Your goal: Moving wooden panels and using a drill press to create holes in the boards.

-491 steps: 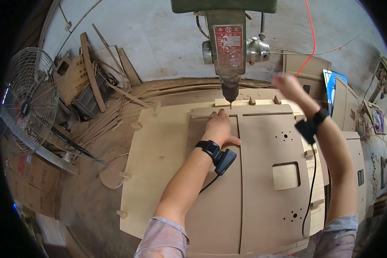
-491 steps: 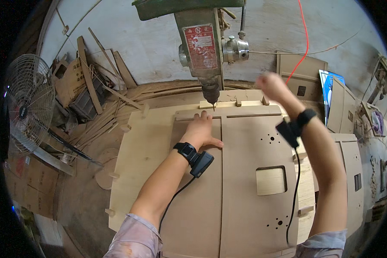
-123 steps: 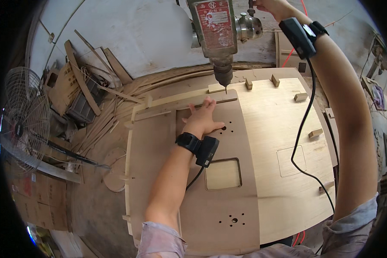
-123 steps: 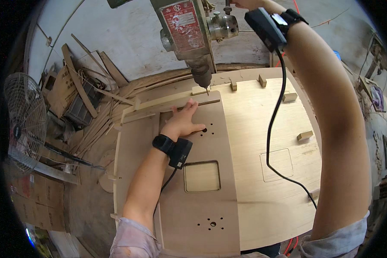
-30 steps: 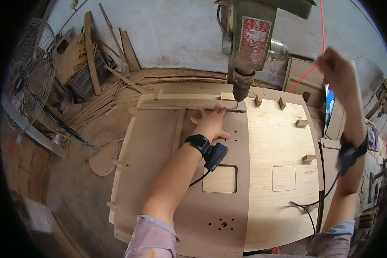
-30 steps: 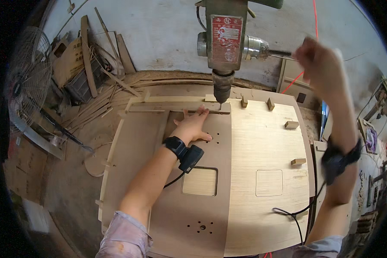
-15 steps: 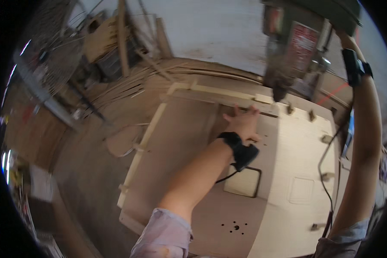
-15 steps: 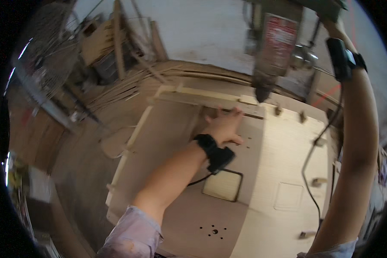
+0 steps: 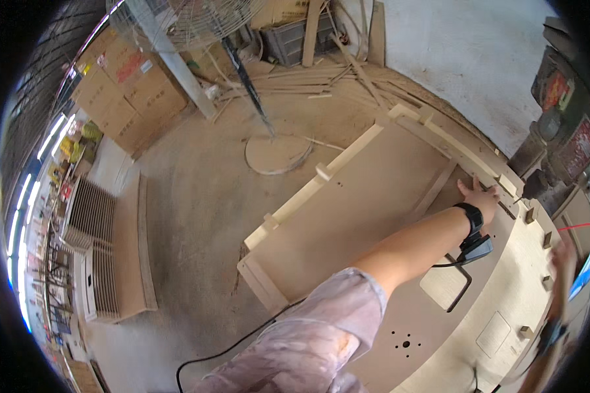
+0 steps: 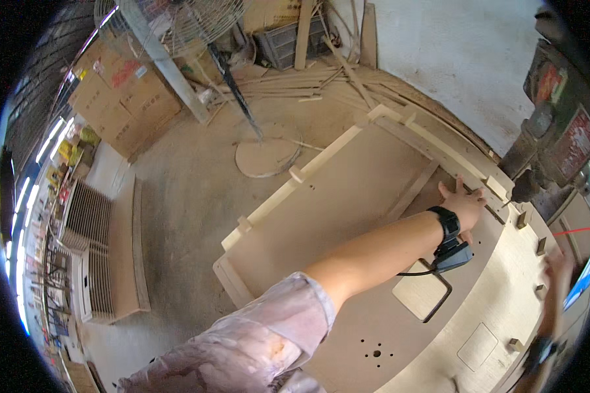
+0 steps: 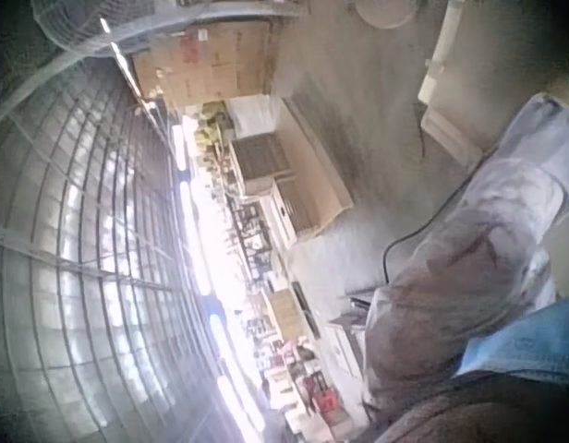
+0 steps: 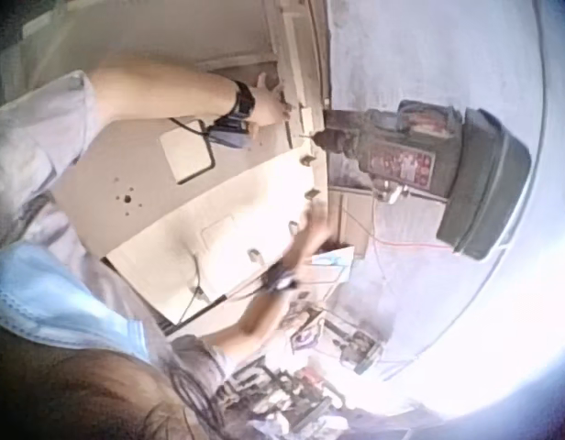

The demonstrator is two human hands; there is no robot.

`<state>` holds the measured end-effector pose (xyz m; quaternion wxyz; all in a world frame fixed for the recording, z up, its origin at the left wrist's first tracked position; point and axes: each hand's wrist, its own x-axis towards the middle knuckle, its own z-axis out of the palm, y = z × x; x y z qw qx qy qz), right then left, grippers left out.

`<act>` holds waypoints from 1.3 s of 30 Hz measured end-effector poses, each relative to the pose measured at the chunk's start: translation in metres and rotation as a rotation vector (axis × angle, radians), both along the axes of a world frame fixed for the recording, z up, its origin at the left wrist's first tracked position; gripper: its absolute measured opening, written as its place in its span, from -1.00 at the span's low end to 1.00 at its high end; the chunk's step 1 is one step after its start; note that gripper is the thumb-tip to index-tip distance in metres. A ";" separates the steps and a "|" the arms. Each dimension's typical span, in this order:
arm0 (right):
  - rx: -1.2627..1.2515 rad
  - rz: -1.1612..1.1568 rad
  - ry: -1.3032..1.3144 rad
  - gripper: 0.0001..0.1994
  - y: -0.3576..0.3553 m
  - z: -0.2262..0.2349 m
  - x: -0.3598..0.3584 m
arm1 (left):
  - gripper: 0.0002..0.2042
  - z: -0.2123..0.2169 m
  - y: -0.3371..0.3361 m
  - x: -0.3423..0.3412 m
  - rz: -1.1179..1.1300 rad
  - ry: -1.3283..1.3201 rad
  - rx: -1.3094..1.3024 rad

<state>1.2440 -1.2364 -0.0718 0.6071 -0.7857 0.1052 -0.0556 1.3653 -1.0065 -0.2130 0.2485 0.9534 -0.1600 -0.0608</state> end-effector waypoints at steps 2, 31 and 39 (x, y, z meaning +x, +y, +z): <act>-0.012 0.210 0.223 -0.64 -0.041 -0.084 -0.046 | -0.68 -0.001 -0.008 0.001 -0.056 -0.067 -0.067; -0.206 0.311 -0.028 -0.52 0.096 -0.117 -0.162 | -0.66 0.085 0.376 -0.385 0.498 0.019 -0.095; -0.825 0.664 -0.096 -0.33 0.072 -0.098 -0.165 | -0.67 0.052 0.363 -0.394 0.720 0.286 -0.696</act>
